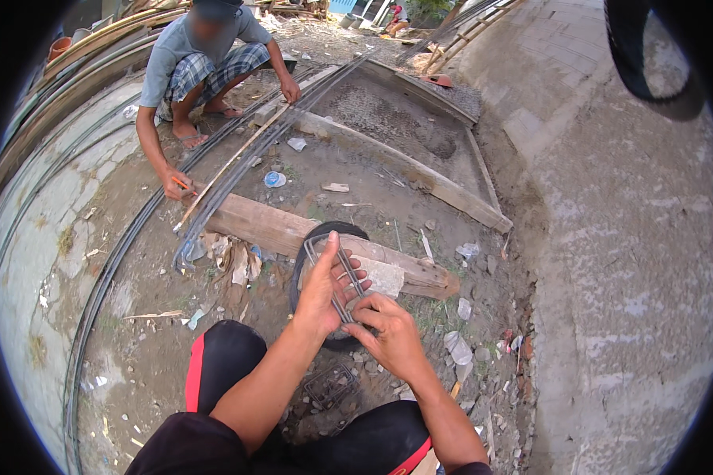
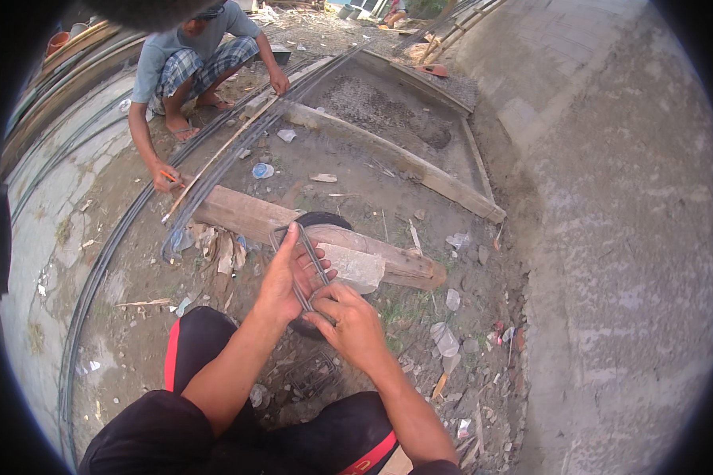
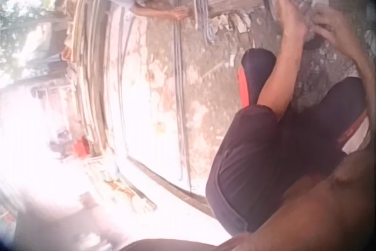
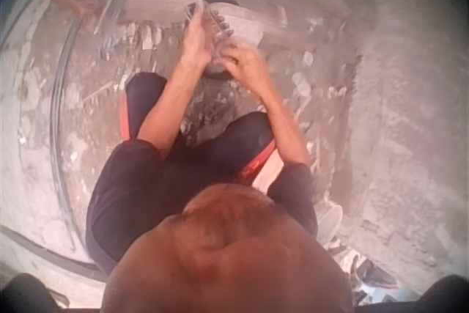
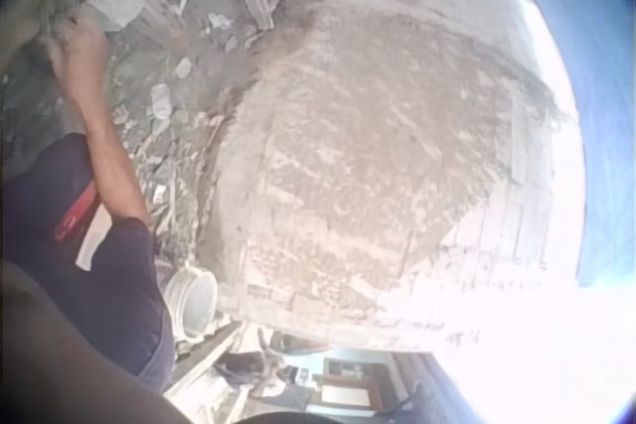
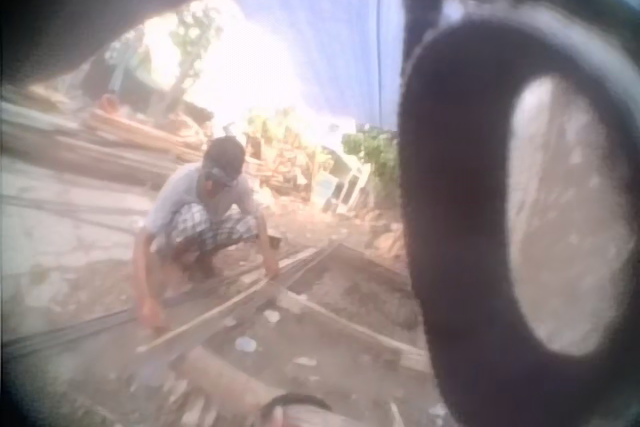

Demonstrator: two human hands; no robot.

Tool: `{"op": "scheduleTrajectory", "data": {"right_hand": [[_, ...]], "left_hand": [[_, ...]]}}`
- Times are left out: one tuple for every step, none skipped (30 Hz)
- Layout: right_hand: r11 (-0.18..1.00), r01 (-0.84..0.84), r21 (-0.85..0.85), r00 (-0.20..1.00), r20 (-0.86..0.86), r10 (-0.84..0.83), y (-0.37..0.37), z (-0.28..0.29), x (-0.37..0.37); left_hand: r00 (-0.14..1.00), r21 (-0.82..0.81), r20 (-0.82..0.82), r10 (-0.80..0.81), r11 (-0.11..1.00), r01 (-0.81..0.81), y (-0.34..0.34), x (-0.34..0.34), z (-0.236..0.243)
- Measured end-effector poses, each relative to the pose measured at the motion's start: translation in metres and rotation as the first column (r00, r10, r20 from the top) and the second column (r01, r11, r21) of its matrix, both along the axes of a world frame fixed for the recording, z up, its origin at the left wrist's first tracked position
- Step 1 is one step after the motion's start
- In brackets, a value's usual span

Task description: The person bends thin metal rods into rectangular shapes by hand, using a wooden block as a guide. They then stack the finished pieces together. Another person is seen working with similar rods in the background.

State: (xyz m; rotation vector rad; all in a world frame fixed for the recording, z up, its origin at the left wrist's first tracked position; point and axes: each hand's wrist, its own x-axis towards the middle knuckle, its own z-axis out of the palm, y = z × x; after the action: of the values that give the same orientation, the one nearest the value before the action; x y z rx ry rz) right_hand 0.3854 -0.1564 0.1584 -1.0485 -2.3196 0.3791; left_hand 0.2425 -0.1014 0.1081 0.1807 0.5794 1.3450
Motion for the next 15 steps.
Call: {"op": "scheduleTrajectory", "data": {"right_hand": [[1.0, -0.015, 0.001, 1.0, -0.003, 0.015, 0.002, 0.001, -0.001], [1.0, -0.019, -0.016, 1.0, -0.004, 0.019, 0.004, 0.001, 0.001], [0.997, -0.045, -0.068, 0.999, -0.028, 0.043, 0.006, -0.013, -0.002], [0.996, -0.072, -0.052, 0.996, -0.051, 0.069, 0.013, -0.018, -0.007], [0.996, -0.063, -0.068, 0.997, -0.053, 0.06, 0.014, -0.022, -0.003], [0.996, -0.03, -0.089, 0.998, -0.053, 0.026, 0.013, -0.025, 0.004], [0.996, -0.006, -0.085, 1.0, -0.029, 0.003, 0.01, -0.023, 0.01], [0.997, -0.01, -0.078, 0.998, -0.058, 0.005, 0.006, -0.02, 0.013], [0.998, -0.008, -0.063, 0.999, -0.032, 0.006, 0.003, -0.015, 0.017], [0.997, -0.044, -0.056, 0.999, -0.016, 0.043, -0.001, -0.015, 0.013], [0.997, -0.081, -0.006, 0.997, -0.012, 0.081, 0.002, -0.017, 0.008], [0.991, -0.123, 0.061, 0.992, -0.008, 0.123, 0.004, -0.019, 0.006], [0.998, -0.048, -0.029, 0.993, -0.113, 0.044, 0.004, -0.019, 0.005], [0.992, 0.026, -0.12, 0.978, -0.203, -0.05, 0.007, -0.019, 0.009], [0.971, 0.116, -0.21, 0.947, -0.271, -0.171, 0.011, -0.021, 0.022]], "left_hand": [[0.999, 0.009, -0.016, 0.028, 1.0, -0.028, 0.0, -0.001, 0.001], [0.999, 0.001, -0.031, 0.045, 0.999, -0.045, 0.001, 0.001, 0.002], [0.994, -0.041, -0.07, 0.079, 0.996, -0.082, -0.004, -0.004, -0.006], [0.989, -0.052, -0.122, 0.087, 0.994, -0.094, -0.002, -0.012, -0.008], [0.991, -0.049, -0.129, 0.023, 0.998, -0.03, 0.002, -0.009, -0.017], [0.995, -0.058, -0.098, -0.036, 0.998, 0.03, 0.003, -0.002, -0.016], [0.994, 0.005, -0.086, -0.069, 0.998, 0.069, 0.001, 0.004, -0.016], [0.993, 0.072, -0.108, -0.055, 0.995, 0.063, -0.005, 0.012, -0.013], [0.991, 0.178, -0.125, -0.038, 0.982, 0.06, -0.006, 0.017, -0.011], [0.993, 0.129, -0.113, -0.021, 0.991, 0.036, -0.014, 0.005, -0.015], [0.995, 0.102, -0.097, 0.006, 0.995, 0.004, -0.013, -0.006, -0.015], [0.995, 0.092, -0.085, 0.042, 0.995, -0.034, -0.009, -0.015, -0.013], [0.994, 0.084, -0.071, 0.082, 0.994, -0.076, -0.005, -0.026, -0.01], [0.991, 0.085, -0.055, 0.118, 0.99, -0.113, 0.0, -0.032, -0.008], [0.991, 0.091, -0.029, 0.132, 0.987, -0.129, 0.006, -0.03, -0.009]]}}
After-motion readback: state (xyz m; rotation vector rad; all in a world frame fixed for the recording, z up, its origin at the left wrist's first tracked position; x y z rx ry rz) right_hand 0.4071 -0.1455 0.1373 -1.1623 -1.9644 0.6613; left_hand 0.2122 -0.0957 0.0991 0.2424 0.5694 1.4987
